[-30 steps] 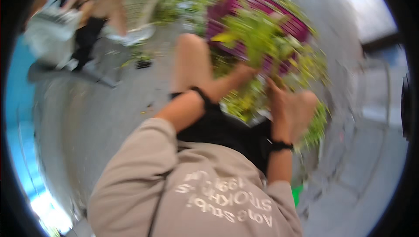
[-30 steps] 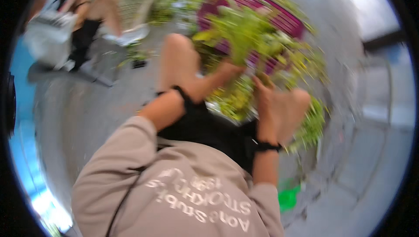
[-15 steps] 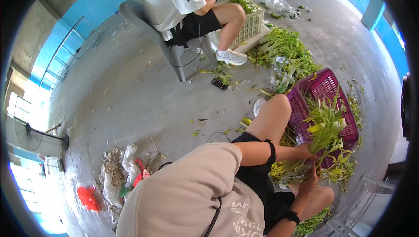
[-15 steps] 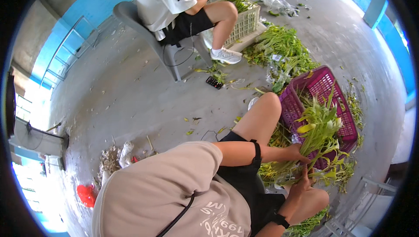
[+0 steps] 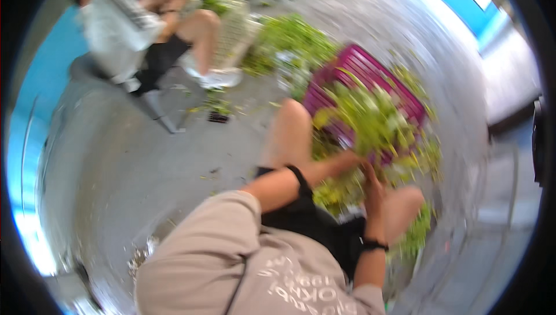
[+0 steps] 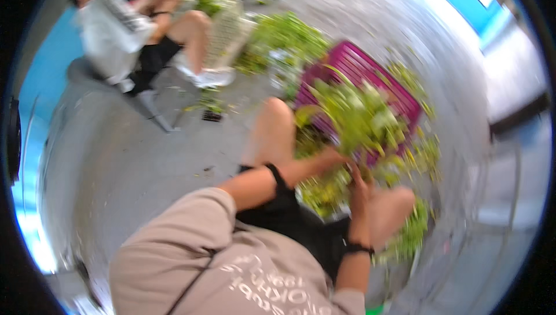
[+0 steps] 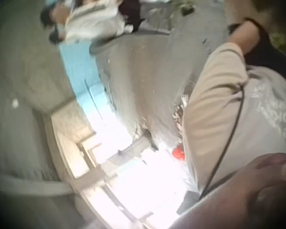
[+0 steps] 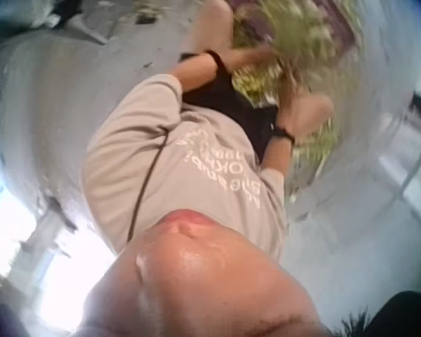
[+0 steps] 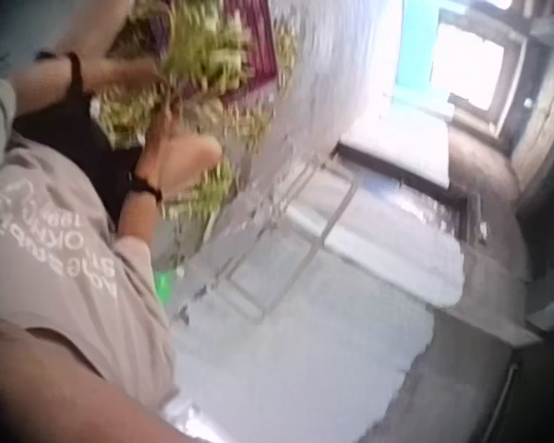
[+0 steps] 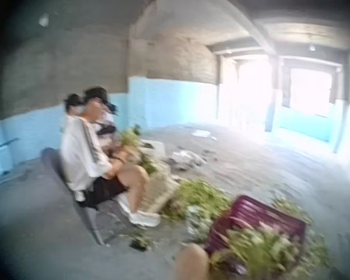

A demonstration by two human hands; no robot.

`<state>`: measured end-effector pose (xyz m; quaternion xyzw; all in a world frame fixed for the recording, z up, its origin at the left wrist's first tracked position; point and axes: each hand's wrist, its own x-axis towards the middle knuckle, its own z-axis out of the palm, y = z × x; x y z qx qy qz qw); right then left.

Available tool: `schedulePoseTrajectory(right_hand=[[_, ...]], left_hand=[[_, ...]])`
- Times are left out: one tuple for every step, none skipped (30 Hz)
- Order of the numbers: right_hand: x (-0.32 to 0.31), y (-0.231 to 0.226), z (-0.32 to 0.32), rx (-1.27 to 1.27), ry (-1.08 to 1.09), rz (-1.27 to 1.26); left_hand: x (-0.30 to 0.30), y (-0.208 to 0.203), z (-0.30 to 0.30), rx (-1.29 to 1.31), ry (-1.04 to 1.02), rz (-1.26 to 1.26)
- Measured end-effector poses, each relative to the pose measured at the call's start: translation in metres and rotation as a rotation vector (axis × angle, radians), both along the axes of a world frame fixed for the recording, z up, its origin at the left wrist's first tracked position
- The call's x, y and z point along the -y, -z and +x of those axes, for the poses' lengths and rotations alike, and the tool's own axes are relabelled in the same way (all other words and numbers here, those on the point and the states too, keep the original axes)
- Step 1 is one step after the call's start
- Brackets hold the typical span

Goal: The person sorts through a bunch of water spinach by hand, plucking individual leaves and stems and placing them into a purple basket. They then gather the remaining stems into a bundle and secure them with a rubber band.

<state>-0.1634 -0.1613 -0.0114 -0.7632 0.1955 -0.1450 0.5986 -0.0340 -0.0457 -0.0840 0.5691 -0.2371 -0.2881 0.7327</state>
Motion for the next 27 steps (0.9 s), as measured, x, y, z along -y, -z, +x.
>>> schedulePoseTrajectory(right_hand=[[0.014,0.031,0.002,0.026,0.034,0.218],[0.008,0.018,0.012,-0.017,0.075,0.440],[0.002,0.013,0.021,-0.144,0.230,0.445],[-0.002,0.015,0.017,0.032,0.134,0.195],[-0.009,-0.007,0.022,-0.112,0.214,0.516],[-0.004,-0.006,0.024,-0.074,0.207,0.603],[0.000,-0.003,0.020,-0.040,0.188,0.693],[0.004,-0.003,0.017,-0.040,0.226,0.685],[0.007,-0.004,0.015,0.050,0.120,0.771],[0.009,-0.005,0.013,0.141,0.001,0.858],[0.010,-0.006,0.012,0.140,0.014,0.861],[0.010,-0.008,0.012,0.142,-0.003,0.827],[0.009,-0.011,0.011,0.140,-0.027,0.794],[0.007,-0.014,0.010,0.109,-0.052,0.700],[0.006,-0.011,0.010,0.106,-0.054,0.707],[0.006,-0.009,0.011,0.088,-0.088,0.647],[0.005,-0.006,0.010,0.070,-0.123,0.586],[0.005,-0.004,0.008,0.030,-0.139,0.545],[0.003,-0.007,0.007,0.030,-0.142,0.553],[0.003,-0.010,0.008,0.024,-0.155,0.529],[0.002,-0.013,0.008,0.017,-0.167,0.505],[0.002,-0.017,0.008,0.018,-0.158,0.450],[0.002,-0.018,0.008,0.014,-0.156,0.451],[0.002,-0.019,0.007,-0.029,-0.170,0.392],[0.003,-0.019,0.006,-0.070,-0.185,0.334],[0.002,-0.019,0.006,-0.072,-0.183,0.334],[0.002,-0.018,0.007,-0.070,-0.189,0.325]], left_hand=[[-0.012,-0.009,0.004,0.455,0.032,0.267],[-0.015,-0.029,0.004,-0.330,-0.081,0.146],[-0.023,-0.039,0.010,-0.331,-0.060,0.031],[-0.028,-0.049,0.010,-0.416,-0.094,0.070],[-0.033,-0.053,0.012,-0.459,-0.083,0.037],[-0.031,-0.062,0.012,-0.456,-0.094,0.005],[-0.030,-0.068,0.009,-0.461,-0.119,-0.022],[-0.028,-0.070,0.007,-0.475,-0.083,-0.021],[-0.025,-0.071,0.008,-0.489,-0.086,-0.022],[-0.023,-0.069,0.008,-0.500,-0.101,-0.021],[-0.021,-0.067,0.008,-0.506,-0.090,-0.014],[-0.020,-0.065,0.009,-0.502,-0.064,0.002],[-0.021,-0.065,0.007,-0.498,-0.045,0.017],[-0.022,-0.066,0.005,-0.486,-0.027,0.001],[-0.021,-0.066,0.003,-0.488,-0.031,0.006],[-0.019,-0.065,0.001,-0.466,-0.019,-0.045],[-0.018,-0.065,0.000,-0.443,-0.006,-0.097],[-0.017,-0.065,-0.001,-0.442,-0.008,-0.091],[-0.018,-0.066,-0.001,-0.412,-0.011,-0.114],[-0.020,-0.067,-0.001,-0.381,-0.014,-0.136],[-0.022,-0.068,0.000,-0.381,-0.017,-0.130],[-0.023,-0.069,0.001,-0.420,-0.010,-0.106],[-0.025,-0.071,0.002,-0.460,-0.003,-0.081],[-0.026,-0.072,0.001,-0.465,-0.002,-0.081],[-0.024,-0.075,-0.002,-0.486,-0.047,-0.058],[-0.024,-0.078,-0.003,-0.508,-0.092,-0.036],[-0.024,-0.081,-0.004,-0.512,-0.091,-0.035]])
